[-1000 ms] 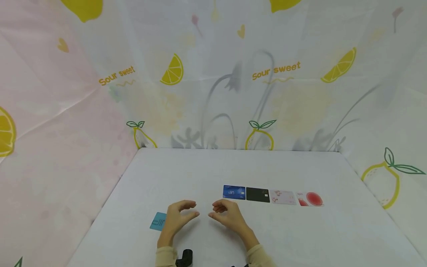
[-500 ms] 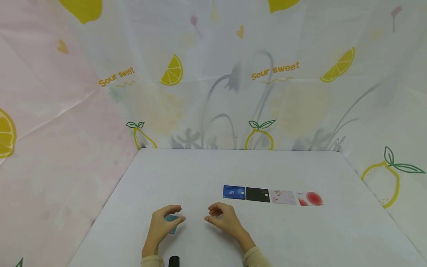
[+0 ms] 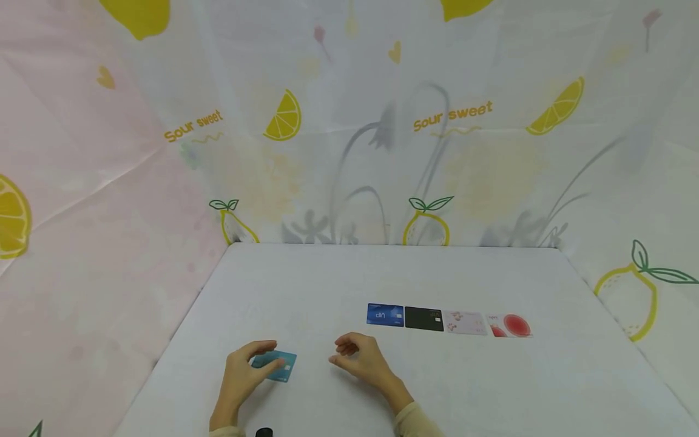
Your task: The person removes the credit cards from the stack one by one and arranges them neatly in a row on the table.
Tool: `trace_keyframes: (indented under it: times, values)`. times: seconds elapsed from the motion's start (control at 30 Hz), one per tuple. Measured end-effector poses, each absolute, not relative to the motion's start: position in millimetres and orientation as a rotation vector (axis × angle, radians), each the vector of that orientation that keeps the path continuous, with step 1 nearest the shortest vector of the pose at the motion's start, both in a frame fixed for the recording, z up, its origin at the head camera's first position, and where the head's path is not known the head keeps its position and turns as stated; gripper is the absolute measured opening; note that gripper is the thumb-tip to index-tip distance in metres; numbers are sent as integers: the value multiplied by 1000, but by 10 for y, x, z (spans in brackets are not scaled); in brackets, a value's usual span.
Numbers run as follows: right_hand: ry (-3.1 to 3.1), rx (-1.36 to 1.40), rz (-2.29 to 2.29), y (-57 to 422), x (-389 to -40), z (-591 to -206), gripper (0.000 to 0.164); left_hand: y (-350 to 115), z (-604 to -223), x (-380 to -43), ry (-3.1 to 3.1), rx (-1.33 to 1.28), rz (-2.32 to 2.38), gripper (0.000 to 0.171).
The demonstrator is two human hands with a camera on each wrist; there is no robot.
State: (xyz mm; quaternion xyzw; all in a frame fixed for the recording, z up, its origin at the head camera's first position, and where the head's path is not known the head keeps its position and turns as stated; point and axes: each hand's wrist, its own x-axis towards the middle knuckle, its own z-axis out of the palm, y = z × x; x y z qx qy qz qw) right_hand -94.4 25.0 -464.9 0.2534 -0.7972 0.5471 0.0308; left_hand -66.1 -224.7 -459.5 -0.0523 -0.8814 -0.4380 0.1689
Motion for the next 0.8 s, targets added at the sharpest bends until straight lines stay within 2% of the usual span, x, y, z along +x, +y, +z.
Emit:
trace_keyframes:
  times: [0.37,0.8]
  values:
    - [-2392,911,1691,73,-1002,-4769,26,-2390,-4610,-648,-2516,-148,-1177,39]
    - [-2491,917,1670,-141,-1020,-4784,27,-2542,-4639,-733,-2708,-36,-1153,50]
